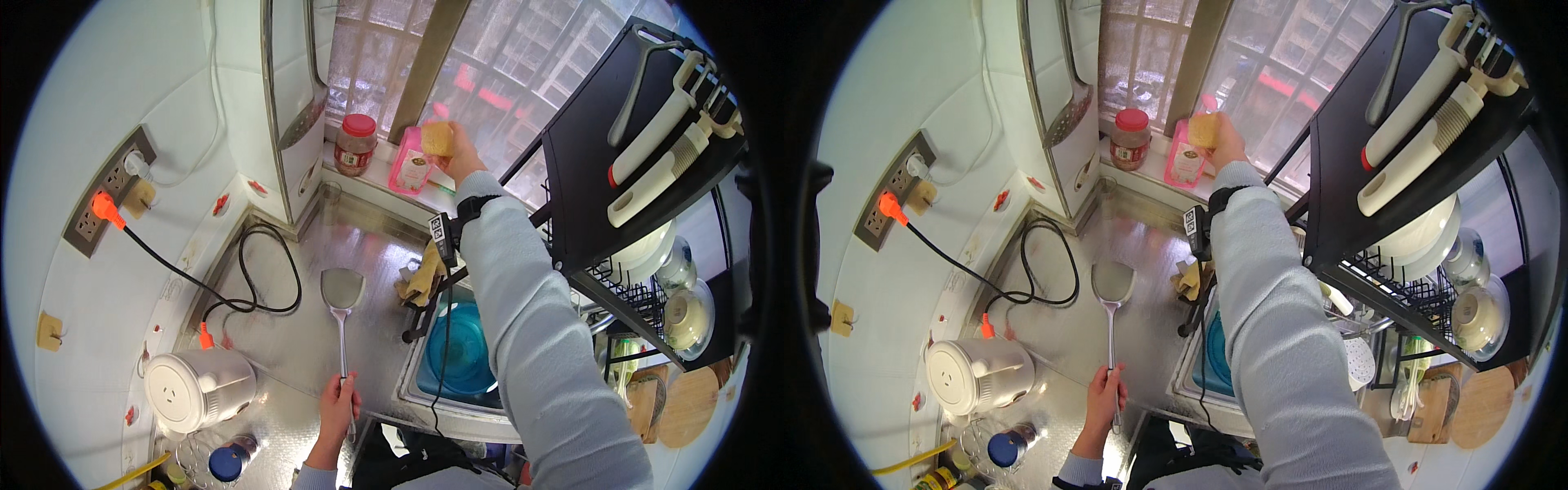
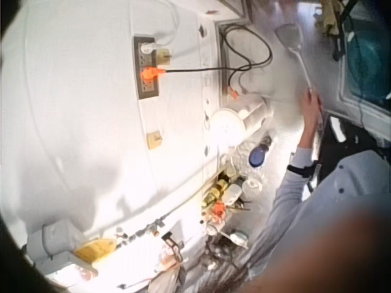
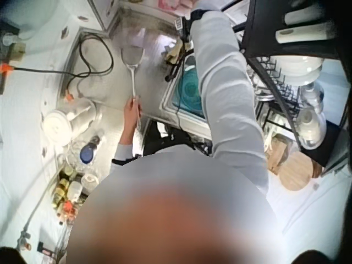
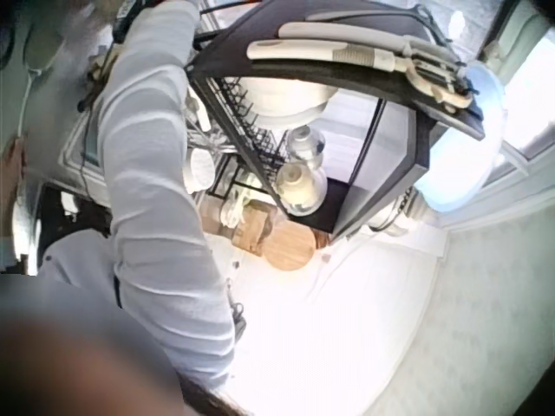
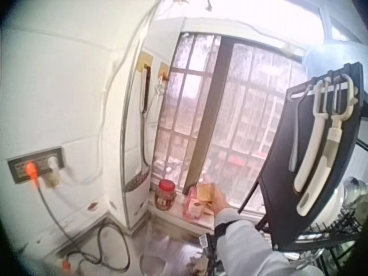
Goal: The person washes a white colander, a metal ladle, and a blue plastic basin in a kitchen sink using a sponge and running water. The person scrubs each item, rinses them, and places the colander on the counter.
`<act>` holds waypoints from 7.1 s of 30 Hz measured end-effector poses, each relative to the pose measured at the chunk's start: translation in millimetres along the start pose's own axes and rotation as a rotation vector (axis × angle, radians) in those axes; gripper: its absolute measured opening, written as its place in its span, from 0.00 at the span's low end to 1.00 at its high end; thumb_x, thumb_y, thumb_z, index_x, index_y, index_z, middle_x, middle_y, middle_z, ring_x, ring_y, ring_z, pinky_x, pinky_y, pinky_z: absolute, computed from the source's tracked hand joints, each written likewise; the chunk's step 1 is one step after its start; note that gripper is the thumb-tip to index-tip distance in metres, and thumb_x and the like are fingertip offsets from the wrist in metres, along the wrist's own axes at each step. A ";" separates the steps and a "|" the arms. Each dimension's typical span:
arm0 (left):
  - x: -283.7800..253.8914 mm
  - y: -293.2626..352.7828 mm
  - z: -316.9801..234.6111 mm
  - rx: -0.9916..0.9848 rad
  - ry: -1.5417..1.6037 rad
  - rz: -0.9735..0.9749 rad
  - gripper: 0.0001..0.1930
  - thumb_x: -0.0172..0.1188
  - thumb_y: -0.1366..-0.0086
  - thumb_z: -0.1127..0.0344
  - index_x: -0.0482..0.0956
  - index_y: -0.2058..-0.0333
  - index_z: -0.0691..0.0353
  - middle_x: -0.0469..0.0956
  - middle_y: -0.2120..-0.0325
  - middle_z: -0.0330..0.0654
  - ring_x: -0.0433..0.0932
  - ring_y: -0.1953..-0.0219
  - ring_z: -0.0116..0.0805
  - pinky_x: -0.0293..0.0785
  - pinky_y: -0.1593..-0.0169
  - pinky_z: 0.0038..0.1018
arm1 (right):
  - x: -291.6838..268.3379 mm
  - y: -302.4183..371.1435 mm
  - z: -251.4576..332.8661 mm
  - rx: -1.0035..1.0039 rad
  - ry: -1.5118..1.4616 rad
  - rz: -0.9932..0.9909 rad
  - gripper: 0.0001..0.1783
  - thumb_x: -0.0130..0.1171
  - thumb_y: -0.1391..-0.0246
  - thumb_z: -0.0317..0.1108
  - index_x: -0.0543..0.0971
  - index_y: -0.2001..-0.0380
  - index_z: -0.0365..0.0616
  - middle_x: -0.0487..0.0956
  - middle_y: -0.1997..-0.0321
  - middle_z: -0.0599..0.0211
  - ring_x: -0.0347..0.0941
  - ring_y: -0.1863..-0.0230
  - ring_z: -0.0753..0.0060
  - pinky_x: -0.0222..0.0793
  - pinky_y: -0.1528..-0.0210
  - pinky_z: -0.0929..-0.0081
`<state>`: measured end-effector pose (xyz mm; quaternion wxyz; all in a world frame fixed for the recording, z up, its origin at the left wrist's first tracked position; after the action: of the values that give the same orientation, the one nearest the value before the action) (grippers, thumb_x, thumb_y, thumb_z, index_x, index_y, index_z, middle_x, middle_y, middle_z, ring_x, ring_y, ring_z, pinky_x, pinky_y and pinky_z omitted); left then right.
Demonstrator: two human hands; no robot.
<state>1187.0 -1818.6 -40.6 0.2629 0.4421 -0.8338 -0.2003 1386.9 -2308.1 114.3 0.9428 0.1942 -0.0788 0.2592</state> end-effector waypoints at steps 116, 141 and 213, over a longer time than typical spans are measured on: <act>-22.3 61.7 17.9 -0.059 -0.014 0.092 0.15 0.47 0.28 0.57 0.72 0.51 0.60 0.69 0.82 0.35 0.66 0.86 0.22 0.64 0.83 0.20 | -30.1 230.9 -157.0 0.372 -0.319 0.429 0.23 0.52 0.42 0.42 0.70 0.45 0.46 0.75 0.46 0.65 0.73 0.47 0.64 0.72 0.48 0.63; 254.0 145.3 128.1 -0.342 -0.211 0.438 0.10 0.47 0.27 0.59 0.66 0.58 0.59 0.61 0.82 0.31 0.56 0.90 0.18 0.54 0.90 0.19 | -358.1 318.2 -146.3 -0.266 0.792 0.732 0.13 0.60 0.56 0.22 0.79 0.64 0.45 0.72 0.53 0.62 0.68 0.51 0.56 0.68 0.50 0.66; 240.6 45.1 207.3 -0.044 -0.704 0.301 0.12 0.51 0.30 0.58 0.67 0.62 0.61 0.69 0.83 0.39 0.69 0.81 0.27 0.64 0.77 0.27 | -432.0 251.4 -202.5 -0.554 0.950 0.393 0.19 0.59 0.47 0.32 0.75 0.50 0.46 0.73 0.45 0.55 0.71 0.48 0.50 0.70 0.48 0.63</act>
<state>917.6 -1976.4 -114.2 -0.0035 0.2131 -0.9242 -0.3170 897.4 -2225.0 -96.3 0.8247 -0.2155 0.2532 0.4575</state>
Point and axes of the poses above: each hand's wrist, its own y-axis away from the middle knuckle, its own x-axis out of the palm, z = x × y, the point moved 6 cm from there along -y, towards the middle knuckle
